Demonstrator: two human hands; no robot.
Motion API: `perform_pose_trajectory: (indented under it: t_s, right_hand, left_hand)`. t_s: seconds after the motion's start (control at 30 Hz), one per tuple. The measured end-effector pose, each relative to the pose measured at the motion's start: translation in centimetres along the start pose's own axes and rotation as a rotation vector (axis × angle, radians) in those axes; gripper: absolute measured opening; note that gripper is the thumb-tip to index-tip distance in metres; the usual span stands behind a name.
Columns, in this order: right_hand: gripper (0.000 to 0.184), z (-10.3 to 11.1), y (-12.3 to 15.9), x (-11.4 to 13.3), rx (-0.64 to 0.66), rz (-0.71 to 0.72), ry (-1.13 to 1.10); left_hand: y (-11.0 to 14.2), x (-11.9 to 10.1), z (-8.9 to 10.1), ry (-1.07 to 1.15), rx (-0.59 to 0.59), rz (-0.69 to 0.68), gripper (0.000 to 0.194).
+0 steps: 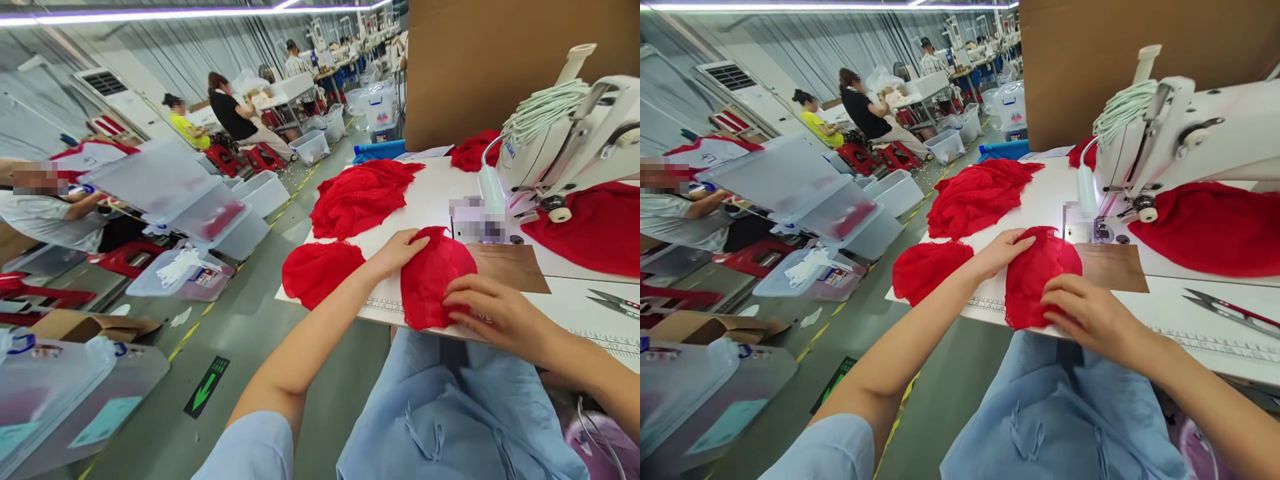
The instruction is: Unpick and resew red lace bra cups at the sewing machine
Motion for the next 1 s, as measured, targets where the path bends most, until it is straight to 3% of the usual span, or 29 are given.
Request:
perform_pose_trajectory:
  t_s: [0.07,0.13,0.17,0.27,0.33,0.37,0.43,0.53,0.6,0.7,0.77,0.93,1.0]
  right_hand:
    - [0.022,-1.1,0.6,0.6,0.059,0.098,0.046]
    - [0.023,-1.9,1.0,0.6,0.044,0.134,0.104]
    - [0.021,-2.2,1.1,0.5,0.026,0.133,0.117]
    - [0.019,-2.5,1.0,0.4,-0.019,0.077,0.079]
    - [0.02,-2.2,0.5,0.4,-0.047,-0.008,-0.019]
    - [0.02,-2.0,0.3,0.4,-0.068,-0.071,-0.081]
    - [0.021,-1.6,-0.3,0.5,-0.106,-0.216,-0.193]
    - [0.026,-1.3,-0.7,0.7,-0.143,-0.361,-0.3]
    - [0.03,-1.4,-0.7,1.2,-0.092,-0.401,-0.41]
    - [0.033,-1.9,-0.4,2.2,0.034,-0.515,-0.621]
    - [0.035,-2.2,-0.6,3.0,0.098,-0.573,-0.722]
    - [0.037,-3.6,-4.9,4.3,0.34,-0.35,-0.781]
    - [0.033,-4.8,-7.9,4.0,0.352,-0.275,-0.707]
  left_hand:
    - [0.5,-0.6,0.3,-0.214,-0.105,-0.105,0.028]
    - [1.9,-1.5,0.6,-0.441,-0.228,-0.294,0.033]
    - [2.8,-1.9,0.5,-0.516,-0.211,-0.391,0.032]
    - [5.9,-1.9,0.1,-0.621,0.178,-0.508,0.03]
    - [7.7,-1.2,0.2,-0.654,0.337,-0.456,0.027]
    - [8.4,-0.9,0.4,-0.649,0.326,-0.431,0.023]
    - [9.4,-0.5,0.8,-0.566,0.218,-0.4,0.014]
    - [10.6,-0.4,0.9,-0.379,0.068,-0.344,0.022]
    - [11.7,-0.9,0.4,-0.292,0.059,-0.303,0.026]
    - [13.9,-2.0,-0.6,-0.217,0.212,-0.323,0.03]
    - [15.2,-2.5,-0.4,-0.188,0.235,-0.304,0.033]
    - [17.5,-2.2,2.8,-0.206,0.053,-0.103,0.04]
    - [18.2,-2.3,4.3,-0.265,-0.035,-0.089,0.04]
Point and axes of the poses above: each hand's wrist, its own y-axis away from the middle knuckle, its own z-axis out of the back of the hand, x = y × z, the point moved 3 cm from there along -y, towards the middle knuckle, and after that the axes turned 5 degrees about y, right-handed, at the moved point
